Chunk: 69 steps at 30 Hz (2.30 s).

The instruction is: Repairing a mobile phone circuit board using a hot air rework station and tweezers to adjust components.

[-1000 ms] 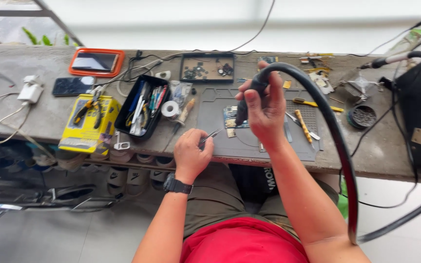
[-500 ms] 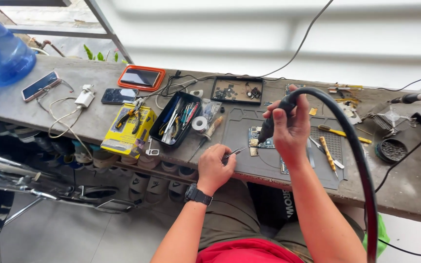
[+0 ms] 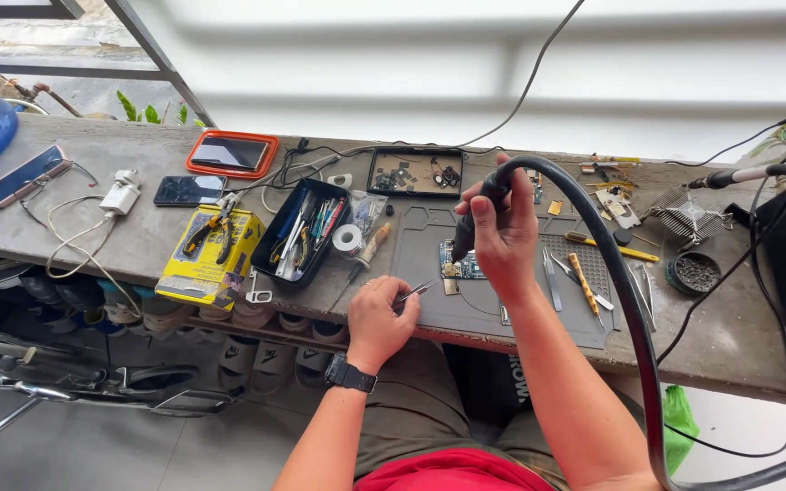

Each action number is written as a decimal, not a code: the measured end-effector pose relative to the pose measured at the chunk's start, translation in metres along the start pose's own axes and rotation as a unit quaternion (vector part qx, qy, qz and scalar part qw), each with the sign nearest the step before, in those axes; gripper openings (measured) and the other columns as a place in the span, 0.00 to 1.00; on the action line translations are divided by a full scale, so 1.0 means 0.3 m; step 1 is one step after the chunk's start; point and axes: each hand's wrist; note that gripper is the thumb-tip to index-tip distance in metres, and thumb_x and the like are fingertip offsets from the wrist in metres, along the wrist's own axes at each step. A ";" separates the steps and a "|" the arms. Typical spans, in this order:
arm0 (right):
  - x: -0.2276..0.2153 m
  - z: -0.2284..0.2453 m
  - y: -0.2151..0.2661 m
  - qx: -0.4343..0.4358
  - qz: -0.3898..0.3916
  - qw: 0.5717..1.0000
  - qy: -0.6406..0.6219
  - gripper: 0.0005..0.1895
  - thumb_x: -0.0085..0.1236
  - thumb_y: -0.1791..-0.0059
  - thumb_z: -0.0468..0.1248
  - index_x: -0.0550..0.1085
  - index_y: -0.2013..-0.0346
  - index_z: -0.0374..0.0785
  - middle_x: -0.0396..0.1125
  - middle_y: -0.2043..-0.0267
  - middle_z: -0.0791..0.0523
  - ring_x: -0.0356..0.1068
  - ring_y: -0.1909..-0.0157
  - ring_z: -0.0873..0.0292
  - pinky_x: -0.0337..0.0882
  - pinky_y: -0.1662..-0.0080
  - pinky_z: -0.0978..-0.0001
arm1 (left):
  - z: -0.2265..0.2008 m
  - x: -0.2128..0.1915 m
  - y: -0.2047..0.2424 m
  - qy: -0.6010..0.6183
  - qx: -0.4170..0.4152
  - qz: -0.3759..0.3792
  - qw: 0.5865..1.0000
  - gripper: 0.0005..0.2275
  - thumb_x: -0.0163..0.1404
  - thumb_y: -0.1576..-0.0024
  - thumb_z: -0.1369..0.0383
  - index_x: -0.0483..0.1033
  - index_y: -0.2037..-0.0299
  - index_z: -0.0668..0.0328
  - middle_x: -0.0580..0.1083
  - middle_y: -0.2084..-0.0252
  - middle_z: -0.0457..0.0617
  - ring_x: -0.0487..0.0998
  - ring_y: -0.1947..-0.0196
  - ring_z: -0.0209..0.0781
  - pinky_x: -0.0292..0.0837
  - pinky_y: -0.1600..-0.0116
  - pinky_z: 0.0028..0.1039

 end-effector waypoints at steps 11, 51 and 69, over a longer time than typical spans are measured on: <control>0.011 -0.008 0.014 0.015 0.010 1.000 -0.008 0.30 0.50 0.35 0.35 0.55 0.19 0.39 0.74 0.53 0.46 0.79 0.56 0.54 0.77 0.54 0.66 | -0.012 -0.008 -0.006 0.000 0.011 -0.004 1.000 0.05 0.59 0.46 0.61 0.79 0.70 0.46 0.73 0.76 0.47 0.80 0.69 0.56 0.77 0.60 0.40; -0.007 0.048 0.020 0.032 0.027 0.999 0.018 0.29 0.49 0.33 0.37 0.53 0.18 0.45 0.74 0.50 0.46 0.78 0.51 0.54 0.76 0.45 0.63 | -0.049 -0.052 -0.098 0.134 -0.286 0.166 0.934 0.10 0.53 0.45 0.60 0.81 0.73 0.52 0.73 0.81 0.49 0.80 0.72 0.52 0.76 0.59 0.41; 0.000 0.039 0.031 0.041 0.015 0.999 0.021 0.29 0.49 0.33 0.38 0.52 0.18 0.44 0.74 0.51 0.44 0.79 0.53 0.52 0.76 0.48 0.62 | -0.111 -0.086 -0.157 0.240 -0.367 0.248 0.864 0.07 0.55 0.47 0.67 0.84 0.70 0.60 0.79 0.81 0.51 0.73 0.87 0.35 0.66 0.75 0.20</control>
Point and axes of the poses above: each hand's wrist, its own y-axis away from the middle knuckle, its own x-axis out of the palm, z = x × y
